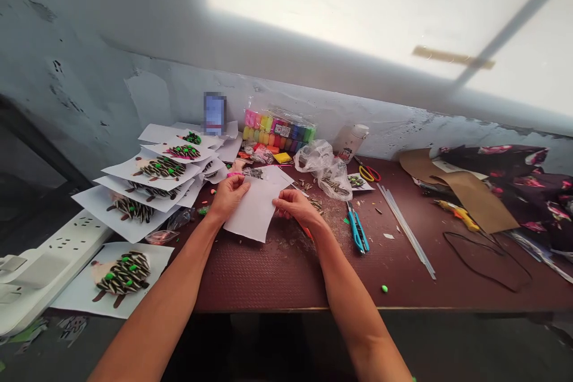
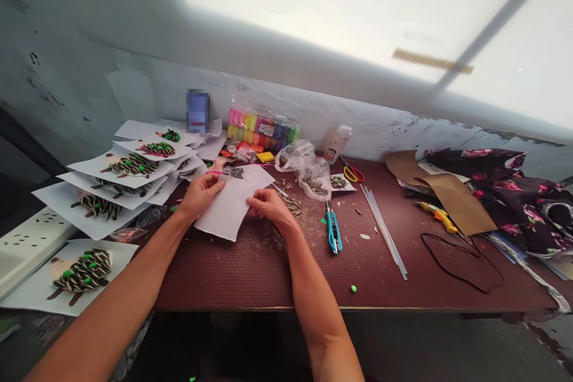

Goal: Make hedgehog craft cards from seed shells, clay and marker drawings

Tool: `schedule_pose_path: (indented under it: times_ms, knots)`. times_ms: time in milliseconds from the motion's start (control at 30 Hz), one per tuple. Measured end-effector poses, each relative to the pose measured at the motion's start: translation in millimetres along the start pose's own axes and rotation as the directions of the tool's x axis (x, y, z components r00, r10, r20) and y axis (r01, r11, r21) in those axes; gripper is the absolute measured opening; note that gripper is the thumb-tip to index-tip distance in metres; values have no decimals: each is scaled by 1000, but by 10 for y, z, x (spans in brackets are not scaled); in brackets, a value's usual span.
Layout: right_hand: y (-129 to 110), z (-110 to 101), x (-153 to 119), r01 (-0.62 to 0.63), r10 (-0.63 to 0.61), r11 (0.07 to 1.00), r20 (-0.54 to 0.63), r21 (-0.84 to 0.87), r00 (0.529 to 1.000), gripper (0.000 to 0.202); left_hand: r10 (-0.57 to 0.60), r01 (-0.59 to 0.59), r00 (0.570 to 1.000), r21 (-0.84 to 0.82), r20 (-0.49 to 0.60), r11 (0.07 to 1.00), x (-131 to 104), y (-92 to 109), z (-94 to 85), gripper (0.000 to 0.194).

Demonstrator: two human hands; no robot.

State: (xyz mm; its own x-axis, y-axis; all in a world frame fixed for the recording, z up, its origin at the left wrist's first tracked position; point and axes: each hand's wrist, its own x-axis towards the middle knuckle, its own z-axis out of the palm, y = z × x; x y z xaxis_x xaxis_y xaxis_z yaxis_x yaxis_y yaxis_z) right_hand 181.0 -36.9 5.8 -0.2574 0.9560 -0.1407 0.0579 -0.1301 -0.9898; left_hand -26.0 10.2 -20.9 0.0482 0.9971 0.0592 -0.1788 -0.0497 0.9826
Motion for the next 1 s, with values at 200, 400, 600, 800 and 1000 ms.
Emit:
schedule_pose_path:
  times_ms: [200,400,600,800,1000]
  knots:
    - [-46,-2,12,219,-192,968,-202,122,960,39,-69,49,996,-273,-64,961,17,139,-61,59]
    - [-34,2,43,275,-219,945,-286,175,933,32,-67,71,997,-388,25,919,-8,219,-93,55]
    - [-11,52,49,265,-232,957,-238,117,943,29,-91,104,994,-377,52,920,13,166,-110,56]
    - [-1,-61,63,401,-397,909,-525,-113,753,23,-56,35,988,-143,-143,989,65,112,-153,39]
    - [-16,-54,-25,302,-656,742,-555,-599,511,17,-480,445,751,190,453,875,-83,165,-43,78]
